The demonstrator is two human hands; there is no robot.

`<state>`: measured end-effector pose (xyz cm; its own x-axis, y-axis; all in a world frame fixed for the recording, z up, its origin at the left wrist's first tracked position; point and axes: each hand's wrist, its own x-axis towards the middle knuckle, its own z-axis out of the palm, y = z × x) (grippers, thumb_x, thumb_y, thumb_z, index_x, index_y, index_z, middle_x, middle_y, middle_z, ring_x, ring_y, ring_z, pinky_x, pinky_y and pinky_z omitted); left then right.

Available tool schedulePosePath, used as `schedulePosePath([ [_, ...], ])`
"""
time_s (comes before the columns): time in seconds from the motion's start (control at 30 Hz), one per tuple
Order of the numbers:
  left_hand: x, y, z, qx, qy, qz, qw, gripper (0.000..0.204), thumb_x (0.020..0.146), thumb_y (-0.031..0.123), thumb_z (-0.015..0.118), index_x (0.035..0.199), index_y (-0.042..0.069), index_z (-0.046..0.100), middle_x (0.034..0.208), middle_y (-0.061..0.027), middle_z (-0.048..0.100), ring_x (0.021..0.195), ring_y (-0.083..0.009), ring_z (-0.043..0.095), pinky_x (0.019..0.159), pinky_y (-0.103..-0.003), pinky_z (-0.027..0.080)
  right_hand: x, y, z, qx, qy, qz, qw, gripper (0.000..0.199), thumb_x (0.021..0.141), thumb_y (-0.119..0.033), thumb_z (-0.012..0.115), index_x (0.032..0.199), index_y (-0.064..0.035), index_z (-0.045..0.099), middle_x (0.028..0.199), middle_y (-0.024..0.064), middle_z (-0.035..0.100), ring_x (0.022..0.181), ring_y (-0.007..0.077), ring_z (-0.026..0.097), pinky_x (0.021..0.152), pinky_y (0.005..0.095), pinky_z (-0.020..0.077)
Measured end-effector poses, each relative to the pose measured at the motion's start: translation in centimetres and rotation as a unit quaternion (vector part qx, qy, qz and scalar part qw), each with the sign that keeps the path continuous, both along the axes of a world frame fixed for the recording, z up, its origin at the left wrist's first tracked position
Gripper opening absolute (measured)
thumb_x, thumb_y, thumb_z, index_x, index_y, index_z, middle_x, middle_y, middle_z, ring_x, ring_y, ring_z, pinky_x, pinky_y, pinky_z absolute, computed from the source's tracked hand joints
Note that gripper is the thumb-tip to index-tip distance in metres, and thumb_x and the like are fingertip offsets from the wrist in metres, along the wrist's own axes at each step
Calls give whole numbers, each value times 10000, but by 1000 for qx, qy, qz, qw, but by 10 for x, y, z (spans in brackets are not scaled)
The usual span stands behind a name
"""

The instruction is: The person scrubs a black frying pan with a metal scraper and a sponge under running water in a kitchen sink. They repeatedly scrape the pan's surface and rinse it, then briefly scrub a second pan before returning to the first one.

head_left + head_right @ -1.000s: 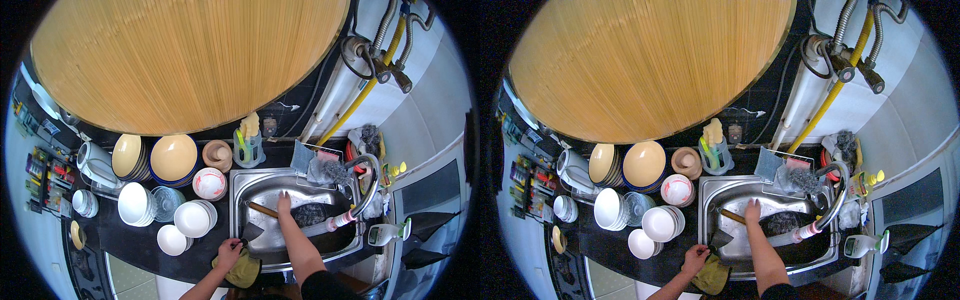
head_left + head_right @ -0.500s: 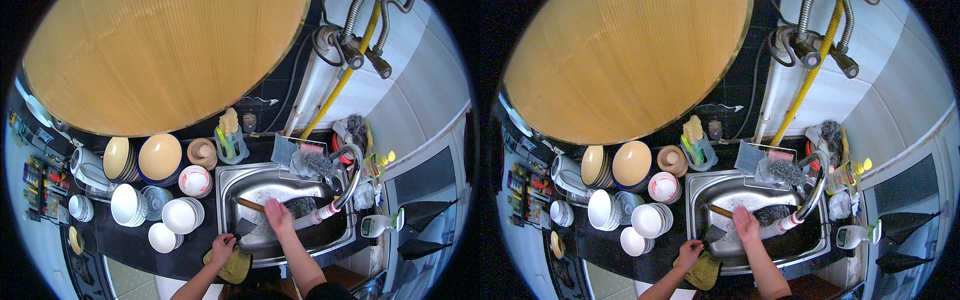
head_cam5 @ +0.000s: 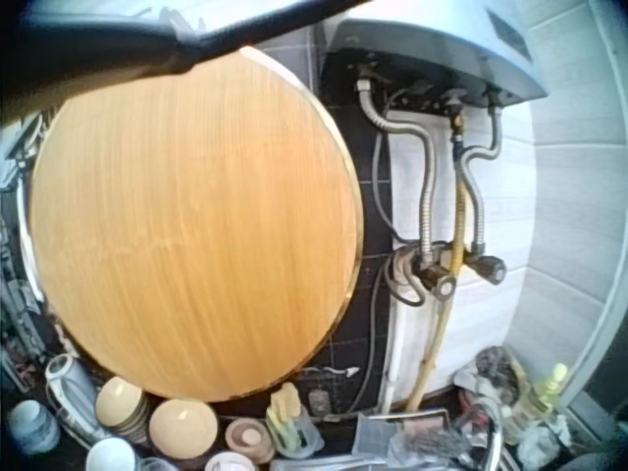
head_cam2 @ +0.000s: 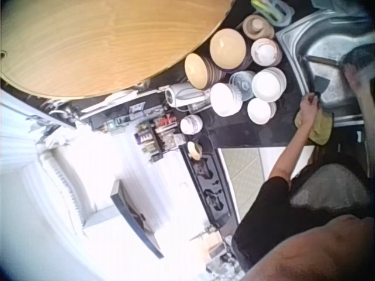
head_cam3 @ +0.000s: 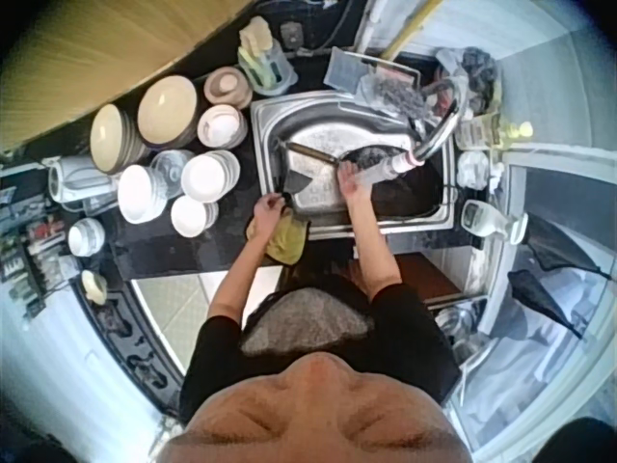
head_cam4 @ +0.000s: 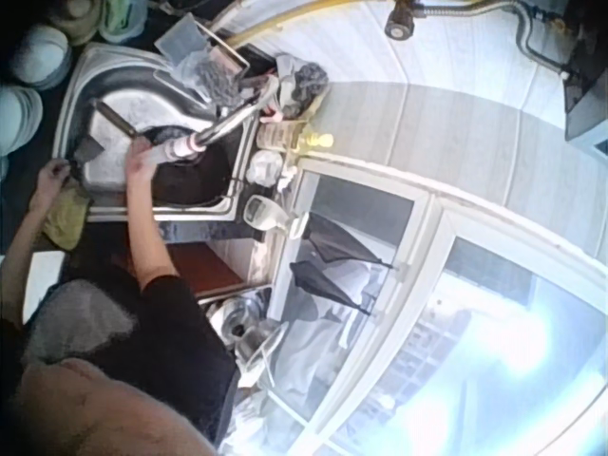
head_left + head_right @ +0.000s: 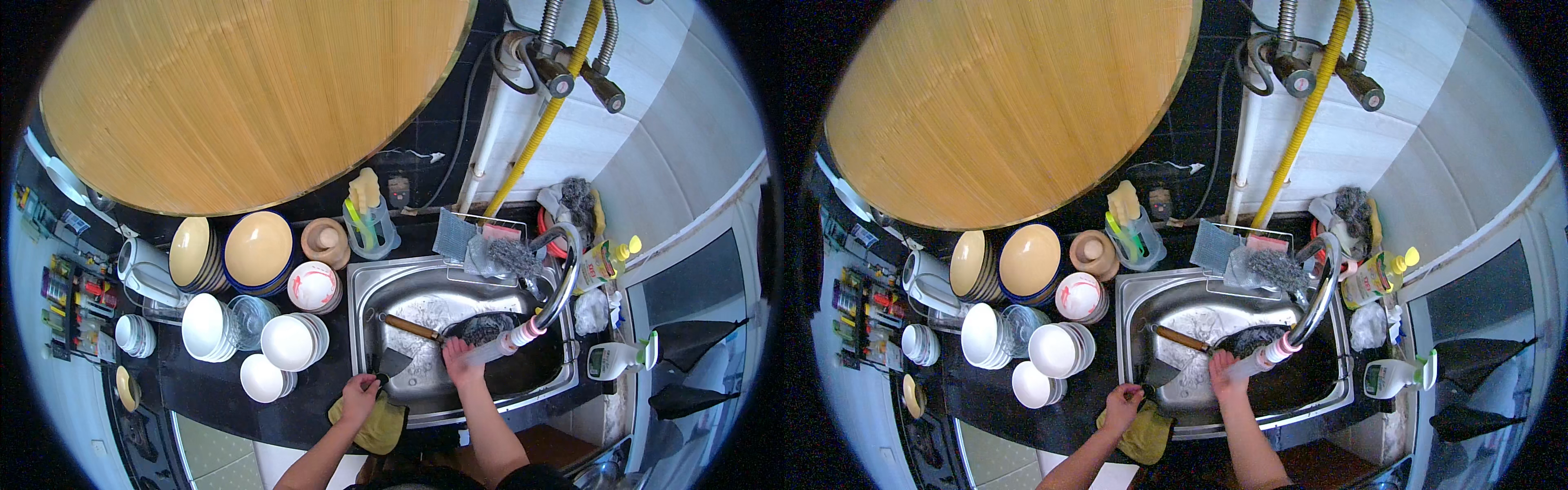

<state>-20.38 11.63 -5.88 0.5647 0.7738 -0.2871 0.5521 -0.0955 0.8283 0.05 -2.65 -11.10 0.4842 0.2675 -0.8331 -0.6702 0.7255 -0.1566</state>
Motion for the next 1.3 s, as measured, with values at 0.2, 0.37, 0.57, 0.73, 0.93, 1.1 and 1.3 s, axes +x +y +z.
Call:
schedulePosePath([
  [0.2,3,-5,-3,11,-13,-17,1000,170,745,86,692,868,-17,635,814,-140,645,742,-221,633,698,-312,500,65,32,48,216,-163,-22,962,445,934,-321,412,1187,44,395,1270,199,445,1208,320,410,1018,466,331],
  [0.37,4,-10,-15,-22,-27,3,999,172,746,83,688,875,-19,636,821,-137,649,740,-209,634,692,-302,499,29,1,16,90,-24,-17,995,459,943,-312,375,1243,34,349,1308,194,420,1218,363,398,1024,479,318],
  [0.57,3,-11,-18,-11,-34,1,999,165,746,64,687,870,-30,630,789,-124,646,707,-187,625,665,-297,495,4,1,23,39,-10,36,999,486,948,-304,374,1296,31,319,1315,186,419,1210,338,414,1018,463,330],
  [0.73,4,-15,-8,-42,-27,17,999,152,765,60,677,883,-23,630,780,-88,647,701,-139,600,658,-270,489,36,27,64,202,-126,56,970,453,961,-291,347,1262,47,352,1287,189,445,1183,340,441,1019,453,336],
  [0.93,-4,-14,-10,-26,-15,19,999,135,777,63,673,880,-14,631,751,-51,628,676,-107,570,637,-249,476,1,-27,0,23,-51,48,997,459,954,-327,335,1245,25,377,1262,172,457,1187,340,431,999,448,334],
  [1.1,-17,-15,-37,-7,-36,11,999,141,780,64,670,889,-11,621,742,-41,611,656,-104,551,625,-246,466,-9,6,3,-17,-61,155,986,415,934,-290,420,1232,-1,415,1296,144,460,1183,289,431,1006,408,325],
  [1.3,-17,-21,-13,-12,-10,29,999,151,775,76,683,883,-10,621,766,-61,624,695,-120,567,652,-260,472,-6,54,35,158,-106,194,962,325,887,-244,531,1127,-26,517,1165,109,549,1090,265,488,947,368,378],
])
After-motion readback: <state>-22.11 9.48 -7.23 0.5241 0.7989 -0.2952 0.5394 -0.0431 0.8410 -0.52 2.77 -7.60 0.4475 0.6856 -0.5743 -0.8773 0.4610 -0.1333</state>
